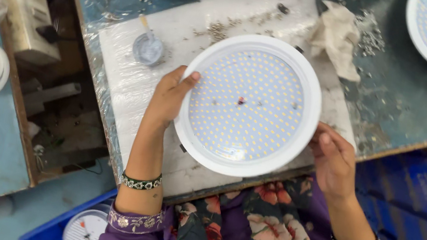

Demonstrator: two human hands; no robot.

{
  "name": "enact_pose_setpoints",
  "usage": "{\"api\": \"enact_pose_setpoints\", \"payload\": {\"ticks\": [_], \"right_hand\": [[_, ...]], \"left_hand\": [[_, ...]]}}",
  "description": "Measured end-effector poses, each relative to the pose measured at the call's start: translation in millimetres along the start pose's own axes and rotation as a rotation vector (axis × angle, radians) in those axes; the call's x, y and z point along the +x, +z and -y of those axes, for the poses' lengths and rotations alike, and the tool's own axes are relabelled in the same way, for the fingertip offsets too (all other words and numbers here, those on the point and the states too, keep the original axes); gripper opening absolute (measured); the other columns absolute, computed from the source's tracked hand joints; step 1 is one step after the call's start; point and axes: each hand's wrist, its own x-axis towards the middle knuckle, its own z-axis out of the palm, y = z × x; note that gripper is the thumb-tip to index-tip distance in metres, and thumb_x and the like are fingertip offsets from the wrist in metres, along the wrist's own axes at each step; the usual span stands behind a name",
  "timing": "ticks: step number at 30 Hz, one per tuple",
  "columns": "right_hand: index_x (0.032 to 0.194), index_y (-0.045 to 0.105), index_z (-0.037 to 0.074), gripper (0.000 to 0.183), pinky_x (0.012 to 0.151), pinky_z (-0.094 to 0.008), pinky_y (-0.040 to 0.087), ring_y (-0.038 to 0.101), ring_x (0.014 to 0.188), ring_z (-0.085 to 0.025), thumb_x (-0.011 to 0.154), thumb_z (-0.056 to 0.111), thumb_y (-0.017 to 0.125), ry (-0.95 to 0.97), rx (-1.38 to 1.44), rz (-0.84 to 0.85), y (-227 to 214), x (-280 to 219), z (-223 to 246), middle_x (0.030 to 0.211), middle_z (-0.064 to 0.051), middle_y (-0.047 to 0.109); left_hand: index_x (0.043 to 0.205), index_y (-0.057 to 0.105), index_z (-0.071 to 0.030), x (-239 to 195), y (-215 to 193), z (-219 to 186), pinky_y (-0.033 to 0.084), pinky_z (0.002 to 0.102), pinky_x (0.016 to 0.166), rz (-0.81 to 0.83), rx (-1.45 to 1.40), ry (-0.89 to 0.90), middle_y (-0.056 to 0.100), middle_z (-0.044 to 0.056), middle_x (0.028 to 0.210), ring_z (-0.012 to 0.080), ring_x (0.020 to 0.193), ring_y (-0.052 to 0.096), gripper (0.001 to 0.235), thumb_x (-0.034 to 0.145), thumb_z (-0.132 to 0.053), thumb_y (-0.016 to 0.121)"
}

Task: The person assembles an LED light fixture by hand and using a power screwdriver. They place small screws into the circuit board and then use the power tool to secure the components into the white plastic housing.

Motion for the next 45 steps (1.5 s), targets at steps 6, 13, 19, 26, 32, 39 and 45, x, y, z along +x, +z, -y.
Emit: {"api": "enact_pose_setpoints", "payload": {"ticks": [6,13,19,26,32,39,45], "right_hand": [[0.14,0.06,-0.009,0.05,0.101,-0.039,0.052,0.066,0.111,-0.024,0.107,0.028,0.053,0.144,-0.036,0.08,-2,-3,6,0.124,-0.015,0.071],[0.143,0.057,-0.006,0.052,0.102,-0.039,0.053,0.066,0.115,-0.022,0.109,0.032,0.048,0.144,0.04,0.232,1,-1,44,0.128,-0.014,0.07],[0.145,0.055,-0.004,0.054,0.101,-0.038,0.054,0.067,0.123,-0.026,0.112,0.036,0.043,-0.049,-0.069,0.391,-6,-2,86,0.139,-0.016,0.067],[0.143,0.059,-0.001,0.052,0.1,-0.037,0.056,0.07,0.12,-0.027,0.112,0.037,0.042,-0.057,-0.126,0.388,-4,-1,92,0.135,-0.017,0.07],[0.143,0.06,-0.001,0.052,0.099,-0.036,0.056,0.072,0.12,-0.026,0.112,0.037,0.042,-0.06,-0.146,0.417,7,-2,98,0.134,-0.017,0.072],[0.154,0.047,-0.001,0.056,0.107,-0.036,0.051,0.062,0.133,-0.024,0.113,0.037,0.043,-0.119,-0.085,0.51,39,-1,116,0.15,-0.016,0.06],[0.153,0.049,-0.004,0.055,0.111,-0.038,0.048,0.059,0.131,-0.025,0.11,0.031,0.05,-0.023,-0.069,0.459,41,-2,104,0.145,-0.017,0.064]], "left_hand": [[0.115,0.07,0.0,-2,1,-1,0.05,0.024,0.068,-0.004,0.049,0.091,0.07,0.002,0.089,0.0083,0.075,0.061,0.035,0.103,-0.032,0.063],[0.116,0.069,0.002,-9,11,-4,0.053,0.024,0.07,0.057,-0.123,-0.011,0.074,0.005,0.095,0.0095,0.076,0.066,0.032,0.104,-0.026,0.061],[0.123,0.067,0.005,-13,7,-7,0.058,0.028,0.073,0.091,-0.307,-0.086,0.076,0.012,0.101,0.0155,0.079,0.072,0.034,0.104,-0.022,0.057],[0.125,0.065,0.006,-23,-12,-21,0.061,0.033,0.073,0.072,-0.371,-0.094,0.076,0.017,0.104,0.0215,0.081,0.074,0.038,0.105,-0.025,0.056],[0.129,0.063,0.009,-30,-24,-33,0.062,0.033,0.076,0.089,-0.364,-0.053,0.074,0.019,0.11,0.0224,0.085,0.075,0.042,0.109,-0.027,0.057],[0.124,0.065,0.01,-34,-12,-32,0.062,0.036,0.071,0.144,-0.276,-0.152,0.074,0.023,0.103,0.0247,0.077,0.075,0.044,0.106,-0.029,0.057],[0.124,0.066,0.007,-43,0,-36,0.058,0.029,0.07,0.085,-0.306,-0.085,0.076,0.013,0.101,0.0159,0.078,0.072,0.038,0.106,-0.026,0.058]]}}
